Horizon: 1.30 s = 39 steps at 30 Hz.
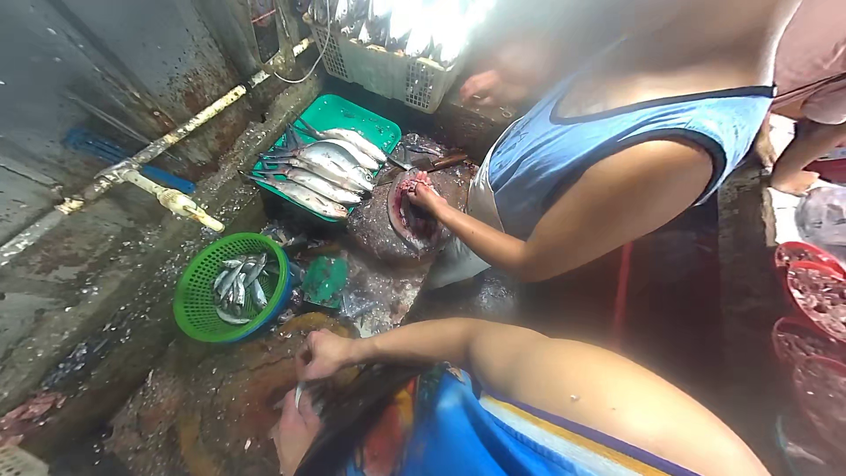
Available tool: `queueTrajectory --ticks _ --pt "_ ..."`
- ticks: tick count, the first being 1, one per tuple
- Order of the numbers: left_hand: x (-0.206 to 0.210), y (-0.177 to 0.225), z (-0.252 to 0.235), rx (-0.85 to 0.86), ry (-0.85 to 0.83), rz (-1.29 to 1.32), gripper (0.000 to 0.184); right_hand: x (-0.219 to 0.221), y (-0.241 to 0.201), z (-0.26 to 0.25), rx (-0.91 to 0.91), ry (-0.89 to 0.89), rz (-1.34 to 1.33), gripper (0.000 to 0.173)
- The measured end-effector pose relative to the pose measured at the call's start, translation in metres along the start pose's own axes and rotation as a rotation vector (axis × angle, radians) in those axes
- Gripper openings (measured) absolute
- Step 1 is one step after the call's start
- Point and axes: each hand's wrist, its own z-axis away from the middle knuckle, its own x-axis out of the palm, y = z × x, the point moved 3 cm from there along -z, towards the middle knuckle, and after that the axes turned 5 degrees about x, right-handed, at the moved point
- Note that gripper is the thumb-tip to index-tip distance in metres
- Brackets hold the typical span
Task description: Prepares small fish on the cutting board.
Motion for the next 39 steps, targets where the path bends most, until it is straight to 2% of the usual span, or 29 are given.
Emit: queueTrajectory --ticks 3,6,9,11,13,16,20,24,29,31,33,35,37,39 --pt "0.002 -0.002 -0.001 -0.002 0.013 0.017 0.042 -0.001 0.003 -0.001 -0.059 0.068 0.008 0.027" --pt "0.015 -0.022 -0.004 0.048 0.064 0.028 0.051 0.001 0.005 -0.003 -0.157 0.123 0.031 0.031" --pt "0.005 -0.007 -0.006 -0.028 0.047 0.078 0.05 0.007 -0.001 0.003 -0.488 0.2 0.156 0.017" --pt "-0.003 0.004 -0.008 -0.111 0.058 0.085 0.049 0.012 -0.007 0.005 -0.545 0.155 0.245 0.018" --pt "-0.003 0.006 -0.008 -0.124 0.13 0.091 0.053 0.017 -0.009 0.003 -0.452 0.086 0.264 0.023" --pt "-0.003 0.007 -0.01 -0.116 0.145 0.124 0.053 0.023 -0.007 -0.002 -0.325 0.094 0.099 0.027" --pt "0.01 -0.004 -0.016 -0.066 0.17 0.118 0.044 0.024 -0.015 0.002 -0.215 0.085 -0.024 0.039" --pt "0.016 -0.011 -0.017 -0.034 0.159 0.129 0.039 0.024 -0.016 0.002 -0.175 0.08 0.014 0.041" --pt "0.02 -0.026 -0.014 -0.032 -0.003 0.153 0.04 0.018 -0.014 0.003 -0.206 0.041 0.145 0.044" --pt "0.016 -0.02 -0.012 0.004 0.021 0.156 0.043 0.012 -0.011 0.003 -0.219 0.0 0.155 0.043" --pt "0.0 -0.009 -0.01 -0.093 -0.077 0.179 0.045 -0.002 -0.014 0.008 -0.127 -0.108 0.069 0.043" --pt "-0.007 -0.028 -0.011 -0.195 -0.199 0.226 0.045 -0.025 -0.017 0.016 0.018 -0.188 -0.132 0.045" --pt "-0.019 -0.054 -0.013 -0.261 -0.291 0.271 0.047 -0.054 -0.017 0.018 0.044 -0.127 -0.266 0.044" --pt "-0.044 -0.061 -0.02 -0.254 -0.27 0.408 0.049 -0.091 -0.012 0.015 0.041 0.068 -0.028 0.049"
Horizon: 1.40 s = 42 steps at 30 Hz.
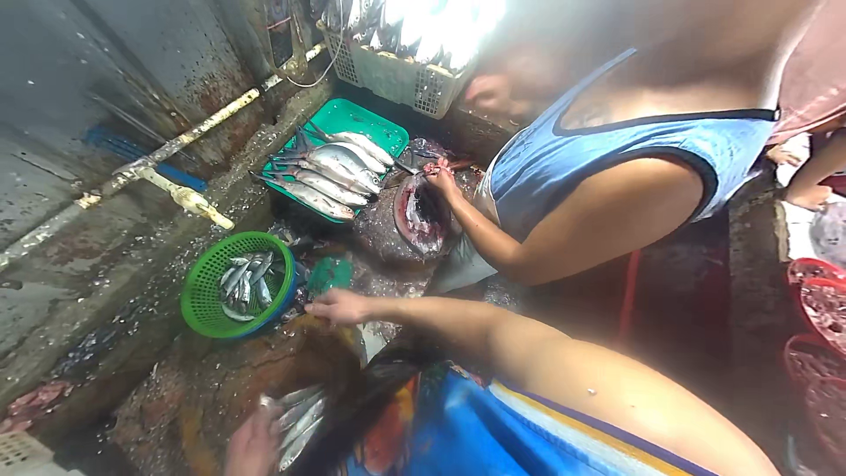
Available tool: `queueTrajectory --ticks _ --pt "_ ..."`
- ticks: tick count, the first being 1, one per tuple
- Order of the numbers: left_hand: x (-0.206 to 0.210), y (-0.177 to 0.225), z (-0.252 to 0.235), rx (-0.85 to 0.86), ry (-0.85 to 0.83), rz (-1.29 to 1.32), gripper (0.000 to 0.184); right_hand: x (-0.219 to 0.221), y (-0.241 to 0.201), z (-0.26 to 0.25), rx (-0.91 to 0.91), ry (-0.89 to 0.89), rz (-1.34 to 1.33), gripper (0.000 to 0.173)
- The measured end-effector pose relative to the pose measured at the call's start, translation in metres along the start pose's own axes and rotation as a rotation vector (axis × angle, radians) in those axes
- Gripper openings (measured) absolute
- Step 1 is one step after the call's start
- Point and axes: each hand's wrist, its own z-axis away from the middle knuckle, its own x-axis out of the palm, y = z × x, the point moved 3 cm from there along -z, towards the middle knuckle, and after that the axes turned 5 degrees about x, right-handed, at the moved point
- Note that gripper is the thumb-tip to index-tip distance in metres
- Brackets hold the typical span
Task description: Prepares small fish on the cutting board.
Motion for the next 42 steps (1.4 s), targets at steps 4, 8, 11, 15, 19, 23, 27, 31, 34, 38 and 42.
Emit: queueTrajectory --ticks 4,8,11,15,19,23,27,31,34,38,42 --pt "-0.038 0.064 0.002 0.323 0.146 0.446 0.065 -0.033 0.026 -0.005 0.237 0.154 0.476 0.073" --pt "-0.064 0.064 -0.01 0.261 0.39 0.0 0.072 -0.012 0.052 -0.009 0.193 0.122 0.442 0.062" --pt "-0.053 0.016 -0.014 0.172 0.388 -0.235 0.049 -0.007 0.088 -0.011 0.226 0.121 0.457 0.065" --pt "-0.015 -0.061 -0.003 0.128 0.249 -0.324 0.031 0.004 0.114 -0.005 0.344 0.076 0.45 0.064" --pt "0.032 -0.091 -0.002 0.203 0.155 -0.432 0.034 0.01 0.103 0.001 0.38 0.037 0.423 0.062" --pt "0.041 -0.08 0.001 0.237 0.194 -0.376 0.037 0.011 0.086 -0.009 0.296 0.046 0.458 0.064" --pt "0.031 -0.061 0.004 0.135 0.03 -0.439 0.042 0.018 0.071 -0.017 0.279 0.053 0.439 0.06" --pt "0.038 -0.11 -0.009 0.119 0.055 -0.461 0.044 0.026 0.067 -0.018 0.261 0.036 0.436 0.061" --pt "0.041 -0.125 -0.01 0.233 0.178 -0.393 0.036 0.03 0.07 -0.016 0.26 0.026 0.439 0.059" --pt "0.034 -0.105 -0.003 0.167 0.26 -0.125 0.035 0.029 0.077 -0.009 0.253 0.014 0.428 0.055" --pt "0.03 -0.089 -0.012 0.017 0.275 0.107 0.033 0.032 0.082 -0.011 0.221 0.019 0.435 0.053"
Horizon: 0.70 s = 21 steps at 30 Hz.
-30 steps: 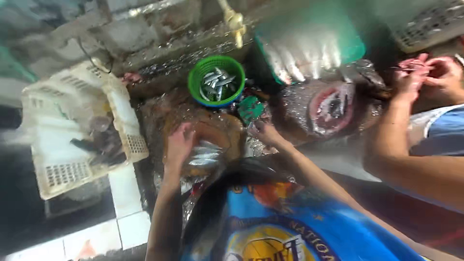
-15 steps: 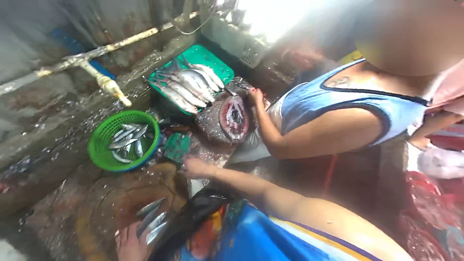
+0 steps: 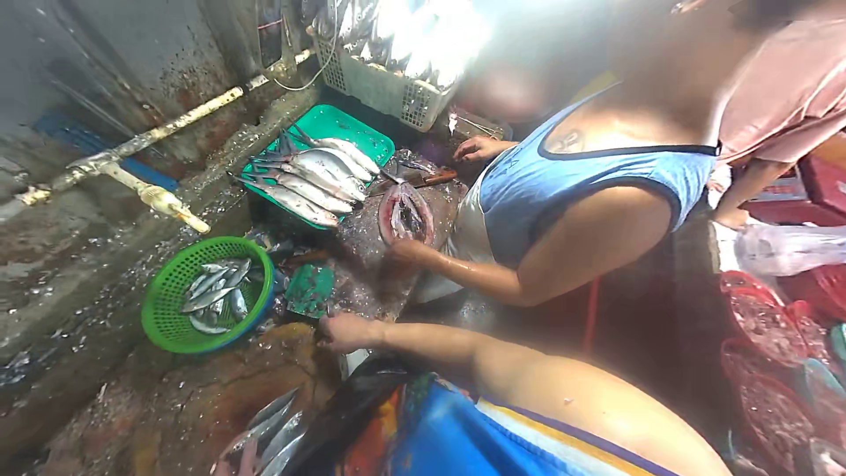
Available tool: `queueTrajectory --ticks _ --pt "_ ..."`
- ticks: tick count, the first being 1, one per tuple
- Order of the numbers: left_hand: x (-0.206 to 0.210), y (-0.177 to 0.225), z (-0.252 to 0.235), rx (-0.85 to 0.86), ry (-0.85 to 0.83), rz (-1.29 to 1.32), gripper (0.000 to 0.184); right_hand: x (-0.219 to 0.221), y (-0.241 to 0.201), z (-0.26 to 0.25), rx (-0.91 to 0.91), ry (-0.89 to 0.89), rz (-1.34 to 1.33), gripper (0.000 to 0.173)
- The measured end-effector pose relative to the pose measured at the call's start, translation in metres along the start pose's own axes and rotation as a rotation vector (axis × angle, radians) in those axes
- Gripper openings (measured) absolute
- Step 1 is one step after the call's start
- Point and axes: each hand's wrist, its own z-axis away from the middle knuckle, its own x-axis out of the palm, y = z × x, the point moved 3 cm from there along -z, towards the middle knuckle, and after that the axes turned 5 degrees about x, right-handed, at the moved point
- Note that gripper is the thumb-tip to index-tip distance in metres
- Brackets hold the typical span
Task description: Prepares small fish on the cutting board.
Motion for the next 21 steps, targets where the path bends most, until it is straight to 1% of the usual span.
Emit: queueTrajectory --ticks 2,3,4,6,7,8,9,10,12,13,14,15,16,17,18,19,21 --pt "0.008 -0.003 -0.007 0.02 0.07 0.041 0.031 0.002 -0.004 -0.002 -0.033 0.007 0.006 0.052" --pt "0.01 0.004 -0.008 -0.008 0.094 0.087 0.03 0.002 -0.008 -0.002 -0.055 0.011 0.008 0.051" --pt "0.012 0.011 -0.008 -0.027 0.126 0.189 0.029 0.002 -0.013 -0.001 -0.077 0.013 0.005 0.051" --pt "0.016 0.025 -0.008 -0.03 0.199 0.628 0.021 0.002 -0.023 0.002 -0.121 0.018 -0.007 0.049" --pt "0.017 0.038 -0.006 -0.064 0.23 0.843 0.022 0.003 -0.029 0.003 -0.15 0.026 -0.015 0.049" --pt "0.017 0.054 -0.003 -0.11 0.223 1.006 0.027 0.004 -0.034 0.005 -0.189 0.034 -0.028 0.047" --pt "0.017 0.065 -0.001 -0.128 0.198 1.11 0.035 0.004 -0.041 0.008 -0.237 0.038 -0.045 0.046" --pt "0.018 0.069 -0.002 -0.119 0.15 1.191 0.041 0.005 -0.048 0.011 -0.291 0.044 -0.06 0.043" --pt "0.023 0.059 -0.009 -0.053 -0.008 1.301 0.049 0.009 -0.062 0.013 -0.403 0.053 -0.116 0.038" --pt "0.027 0.062 -0.01 -0.045 -0.049 1.28 0.051 0.012 -0.068 0.013 -0.45 0.052 -0.16 0.036" --pt "0.029 0.08 -0.005 -0.081 -0.024 1.147 0.049 0.015 -0.074 0.013 -0.481 0.037 -0.212 0.035" --pt "0.029 0.101 0.003 -0.121 0.005 0.961 0.038 0.018 -0.079 0.012 -0.489 0.009 -0.269 0.035" --pt "0.03 0.115 0.008 -0.135 0.01 0.713 0.025 0.019 -0.085 0.012 -0.475 -0.033 -0.326 0.035" --pt "0.031 0.124 0.012 -0.108 0.006 0.446 0.016 0.019 -0.091 0.013 -0.443 -0.079 -0.389 0.035" --pt "0.033 0.133 0.016 -0.071 -0.011 0.204 0.014 0.019 -0.095 0.014 -0.399 -0.12 -0.445 0.036" --pt "0.034 0.142 0.02 -0.051 -0.039 0.024 0.02 0.018 -0.098 0.015 -0.352 -0.158 -0.485 0.036" --pt "0.04 0.146 0.021 -0.02 -0.105 -0.213 0.029 0.017 -0.101 0.015 -0.284 -0.206 -0.536 0.034"
